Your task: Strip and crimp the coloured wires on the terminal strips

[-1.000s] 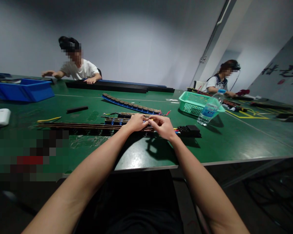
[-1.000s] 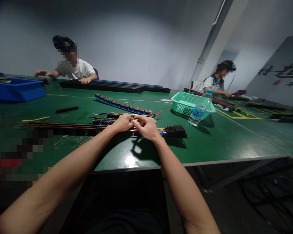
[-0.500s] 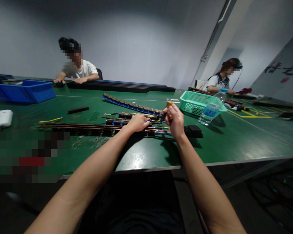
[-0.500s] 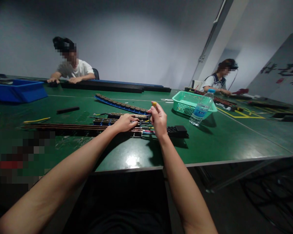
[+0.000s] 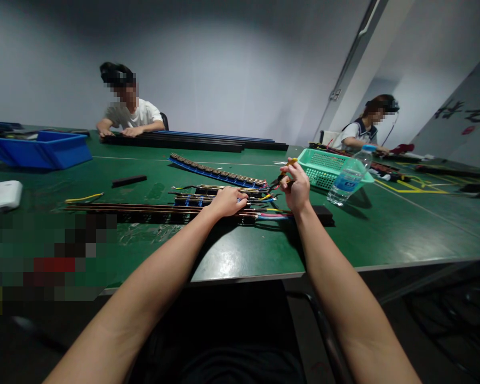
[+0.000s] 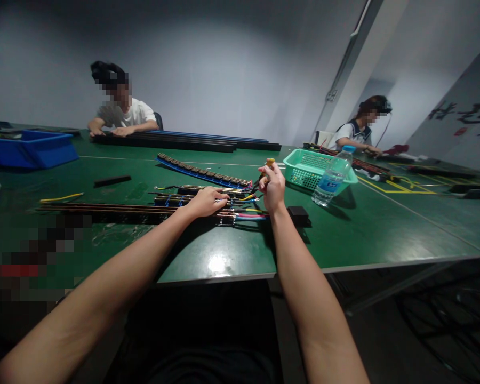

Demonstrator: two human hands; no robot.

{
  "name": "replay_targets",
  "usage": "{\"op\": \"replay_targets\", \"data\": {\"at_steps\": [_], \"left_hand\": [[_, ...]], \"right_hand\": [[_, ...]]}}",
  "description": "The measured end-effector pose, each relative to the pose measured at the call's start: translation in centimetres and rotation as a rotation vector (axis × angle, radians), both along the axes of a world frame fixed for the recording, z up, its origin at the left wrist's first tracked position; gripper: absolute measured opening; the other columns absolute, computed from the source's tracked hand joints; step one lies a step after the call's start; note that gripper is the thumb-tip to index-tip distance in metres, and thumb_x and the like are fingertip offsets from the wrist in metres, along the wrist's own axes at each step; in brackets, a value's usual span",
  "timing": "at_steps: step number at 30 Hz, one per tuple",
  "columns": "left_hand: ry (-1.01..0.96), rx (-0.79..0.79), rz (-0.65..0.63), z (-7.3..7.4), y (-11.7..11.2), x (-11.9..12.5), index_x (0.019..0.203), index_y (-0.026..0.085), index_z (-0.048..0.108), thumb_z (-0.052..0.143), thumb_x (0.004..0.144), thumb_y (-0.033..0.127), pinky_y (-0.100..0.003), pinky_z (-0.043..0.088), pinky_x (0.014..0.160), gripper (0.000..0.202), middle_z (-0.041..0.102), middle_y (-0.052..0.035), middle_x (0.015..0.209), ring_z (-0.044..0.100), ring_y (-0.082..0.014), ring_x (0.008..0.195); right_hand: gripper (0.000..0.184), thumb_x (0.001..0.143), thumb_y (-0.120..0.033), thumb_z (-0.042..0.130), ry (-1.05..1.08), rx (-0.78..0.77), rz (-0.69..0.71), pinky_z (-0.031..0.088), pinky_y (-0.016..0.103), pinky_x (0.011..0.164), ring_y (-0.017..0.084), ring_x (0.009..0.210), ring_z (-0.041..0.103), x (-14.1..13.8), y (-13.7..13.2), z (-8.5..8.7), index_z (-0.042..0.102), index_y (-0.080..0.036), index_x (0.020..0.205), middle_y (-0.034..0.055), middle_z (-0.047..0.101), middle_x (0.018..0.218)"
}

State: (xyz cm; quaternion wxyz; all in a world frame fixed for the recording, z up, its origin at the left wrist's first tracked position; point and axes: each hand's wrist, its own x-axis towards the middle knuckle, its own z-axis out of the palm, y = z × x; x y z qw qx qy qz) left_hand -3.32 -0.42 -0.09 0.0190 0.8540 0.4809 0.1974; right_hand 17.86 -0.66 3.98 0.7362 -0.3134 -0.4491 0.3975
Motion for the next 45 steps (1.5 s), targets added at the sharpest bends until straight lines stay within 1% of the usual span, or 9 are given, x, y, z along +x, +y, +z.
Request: {"op": "replay_targets", "data": {"at_steps": [5,10,17,19,21,28,35,41,45], "left_hand": [[0.011,0.024,0.002,0.1,0.0,0.1,0.105,0.028,0.08,0.052,0.092,0.034,-0.032,0.049,0.095,0.031,0.076,-0.0046,0.11,0.067,-0.0256,0.111],[0.011,0.022,0.003,0.1,-0.1,0.1,0.105,0.029,0.08,0.053,0.092,0.034,-0.033,0.049,0.096,0.03,0.076,-0.0046,0.111,0.067,-0.0261,0.11],[0.043,0.035,-0.008,0.3,-0.4,0.1,0.114,0.028,0.078,0.05,0.095,0.035,-0.037,0.049,0.096,0.035,0.073,-0.0078,0.119,0.066,-0.0295,0.112],[0.039,0.03,-0.004,0.3,-0.4,0.1,0.115,0.028,0.078,0.051,0.094,0.035,-0.036,0.049,0.096,0.035,0.073,-0.0074,0.118,0.066,-0.0289,0.111],[0.028,0.028,-0.005,0.3,-0.4,0.2,0.113,0.029,0.078,0.052,0.094,0.035,-0.035,0.05,0.096,0.033,0.074,-0.0062,0.117,0.067,-0.028,0.111],[0.043,0.032,0.006,0.1,-0.3,0.1,0.11,0.028,0.079,0.05,0.094,0.034,-0.035,0.049,0.097,0.034,0.074,-0.0065,0.117,0.066,-0.0281,0.115],[0.063,0.037,-0.006,0.2,-0.3,0.1,0.111,0.027,0.079,0.05,0.094,0.033,-0.039,0.049,0.098,0.034,0.073,-0.0079,0.121,0.065,-0.0305,0.116],[0.046,-0.001,0.014,0.4,-0.5,0.1,0.12,0.027,0.076,0.051,0.096,0.037,-0.037,0.049,0.098,0.037,0.073,-0.0082,0.122,0.065,-0.0296,0.117],[0.026,0.003,-0.009,0.3,-0.5,0.0,0.117,0.027,0.077,0.052,0.096,0.037,-0.036,0.049,0.097,0.034,0.074,-0.0072,0.12,0.066,-0.0291,0.115]], "right_hand": [[0.039,0.068,-0.034,0.072,-0.061,-0.059,0.072,0.018,0.021,0.038,0.003,0.038,0.035,-0.7,0.2,-0.5,0.061,-0.022,0.103,-0.007,0.064,0.075],[0.037,0.07,-0.049,0.073,-0.155,-0.045,-0.009,0.02,0.02,0.039,0.005,0.041,0.031,-1.8,-0.2,-1.3,0.063,-0.021,0.091,-0.0106,0.05,0.057],[0.03,0.071,-0.046,0.075,-0.846,0.082,0.126,0.019,0.021,0.047,0.006,0.047,0.03,-2.4,-1.3,-3.1,0.074,-0.017,0.076,-0.0098,0.039,0.044],[0.029,0.07,-0.045,0.076,-0.915,0.084,0.157,0.019,0.021,0.046,0.006,0.046,0.03,-2.6,-1.4,-3.2,0.075,-0.017,0.074,-0.0097,0.038,0.043],[0.031,0.07,-0.048,0.076,-0.8,0.065,0.129,0.019,0.021,0.046,0.006,0.046,0.03,-2.8,-1.3,-3.1,0.072,-0.018,0.075,-0.0102,0.039,0.045],[0.051,0.072,-0.069,0.067,0.082,-0.13,-0.127,0.025,0.018,0.038,0.005,0.036,0.032,-2.1,-0.5,-1.8,0.048,-0.026,0.092,-0.0138,0.048,0.055],[0.046,0.077,-0.053,0.072,-0.065,0.037,-0.06,0.021,0.02,0.036,0.001,0.038,0.033,-1.2,-5.7,-0.6,0.057,-0.024,0.109,-0.0066,0.06,0.076],[0.043,0.087,-0.049,0.063,-0.002,0.1,0.061,0.023,0.023,0.039,0.004,0.042,0.034,-2.1,-14.4,-3.7,0.059,-0.027,0.123,-0.0006,0.063,0.087],[0.046,0.087,-0.047,0.065,-0.015,0.164,0.086,0.023,0.023,0.04,0.004,0.045,0.037,-1.8,-17.5,-5.6,0.058,-0.028,0.128,0.0022,0.062,0.093]]}}
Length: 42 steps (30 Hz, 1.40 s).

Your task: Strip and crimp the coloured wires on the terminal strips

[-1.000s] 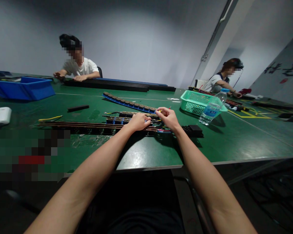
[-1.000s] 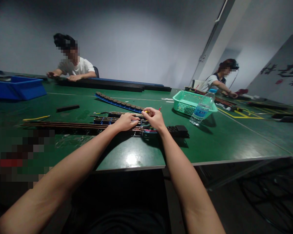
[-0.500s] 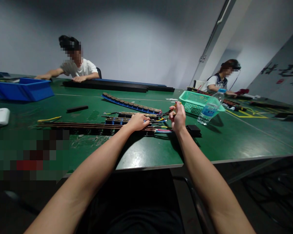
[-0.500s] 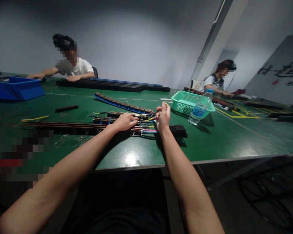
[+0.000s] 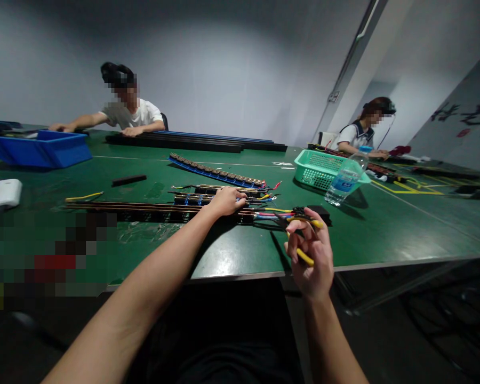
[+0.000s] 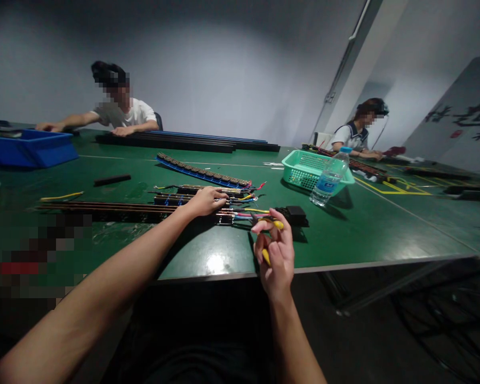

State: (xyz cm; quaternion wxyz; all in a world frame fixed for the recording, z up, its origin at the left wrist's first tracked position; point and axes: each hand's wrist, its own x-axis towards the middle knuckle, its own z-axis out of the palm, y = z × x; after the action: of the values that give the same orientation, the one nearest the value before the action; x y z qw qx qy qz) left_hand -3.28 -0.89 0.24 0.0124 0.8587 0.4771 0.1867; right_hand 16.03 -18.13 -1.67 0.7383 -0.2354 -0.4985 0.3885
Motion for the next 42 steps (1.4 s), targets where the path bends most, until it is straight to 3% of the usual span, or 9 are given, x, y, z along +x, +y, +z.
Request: {"op": "replay_targets", "data": {"at_steps": [4,10,15,19,25,29,32,37,42], "left_hand": [[-0.002,0.006,-0.01,-0.1,0.2,0.1,0.115,0.027,0.078,0.053,0.096,0.036,-0.035,0.049,0.097,0.033,0.074,-0.0069,0.119,0.066,-0.0283,0.114],[0.015,0.013,0.004,-0.1,0.2,0.1,0.117,0.028,0.077,0.053,0.095,0.036,-0.032,0.049,0.096,0.034,0.074,-0.0059,0.119,0.066,-0.0266,0.113],[0.031,0.019,0.007,-0.2,0.2,0.1,0.118,0.028,0.076,0.051,0.096,0.038,-0.033,0.048,0.099,0.035,0.073,-0.0057,0.12,0.065,-0.0268,0.116],[0.025,0.02,0.034,-0.2,0.3,0.2,0.116,0.03,0.077,0.054,0.095,0.038,-0.032,0.048,0.098,0.032,0.073,-0.0047,0.12,0.066,-0.0261,0.115],[0.015,0.033,0.015,-0.2,0.2,0.2,0.11,0.029,0.079,0.053,0.094,0.036,-0.032,0.049,0.095,0.031,0.075,-0.0046,0.115,0.067,-0.0264,0.111],[0.006,0.025,0.017,-0.2,0.0,0.2,0.113,0.03,0.078,0.051,0.094,0.036,-0.033,0.049,0.096,0.033,0.074,-0.0048,0.119,0.066,-0.0267,0.113],[0.003,0.031,0.013,-0.2,0.1,0.1,0.111,0.029,0.079,0.051,0.094,0.036,-0.034,0.049,0.097,0.033,0.074,-0.0056,0.119,0.066,-0.0273,0.114],[-0.002,0.02,0.013,-0.3,0.2,0.1,0.111,0.03,0.078,0.052,0.094,0.037,-0.031,0.049,0.096,0.032,0.075,-0.0038,0.116,0.067,-0.0257,0.113],[0.034,0.016,0.019,-0.1,0.0,0.1,0.115,0.029,0.077,0.051,0.096,0.039,-0.034,0.048,0.098,0.034,0.073,-0.0056,0.12,0.065,-0.027,0.116]], "right_hand": [[0.042,0.089,-0.046,0.063,-0.023,0.01,0.02,0.023,0.023,0.039,0.004,0.044,0.034,0.5,0.0,-0.7,0.058,-0.029,0.127,0.002,0.061,0.095],[0.049,0.082,-0.031,0.073,-0.129,-0.039,0.024,0.033,0.022,0.046,0.007,0.051,0.039,0.6,2.3,-2.0,0.053,-0.031,0.126,0.0025,0.067,0.102],[0.033,0.085,-0.037,0.07,-0.315,-0.114,0.069,0.034,0.022,0.05,0.01,0.057,0.043,0.4,2.3,-2.5,0.058,-0.027,0.114,0.0003,0.064,0.085],[0.03,0.087,-0.04,0.068,-0.601,-0.136,-0.073,0.034,0.023,0.053,0.011,0.057,0.043,-0.6,1.8,-2.2,0.06,-0.024,0.111,-0.0038,0.053,0.072],[0.038,0.088,-0.04,0.065,-0.945,-0.127,-0.209,0.027,0.024,0.051,0.009,0.046,0.029,-1.3,2.2,-2.0,0.071,-0.019,0.119,-0.0089,0.033,0.05],[0.036,0.086,-0.025,0.061,-1.223,-0.082,-0.264,0.025,0.026,0.053,0.011,0.047,0.033,-0.6,2.5,-2.2,0.074,-0.026,0.12,-0.0046,0.046,0.052],[0.036,0.086,-0.022,0.059,-1.343,-0.052,-0.272,0.026,0.027,0.055,0.013,0.049,0.039,-0.3,2.3,-2.1,0.073,-0.028,0.119,-0.0027,0.054,0.056],[0.029,0.09,-0.041,0.062,-1.14,-0.114,-0.201,0.029,0.025,0.054,0.012,0.049,0.041,-0.4,1.7,-2.0,0.063,-0.023,0.112,-0.0076,0.044,0.054],[0.03,0.091,-0.053,0.06,-0.685,-0.211,-0.138,0.042,0.023,0.059,0.013,0.061,0.054,-0.4,2.2,-1.8,0.051,-0.024,0.097,-0.003,0.061,0.071]]}}
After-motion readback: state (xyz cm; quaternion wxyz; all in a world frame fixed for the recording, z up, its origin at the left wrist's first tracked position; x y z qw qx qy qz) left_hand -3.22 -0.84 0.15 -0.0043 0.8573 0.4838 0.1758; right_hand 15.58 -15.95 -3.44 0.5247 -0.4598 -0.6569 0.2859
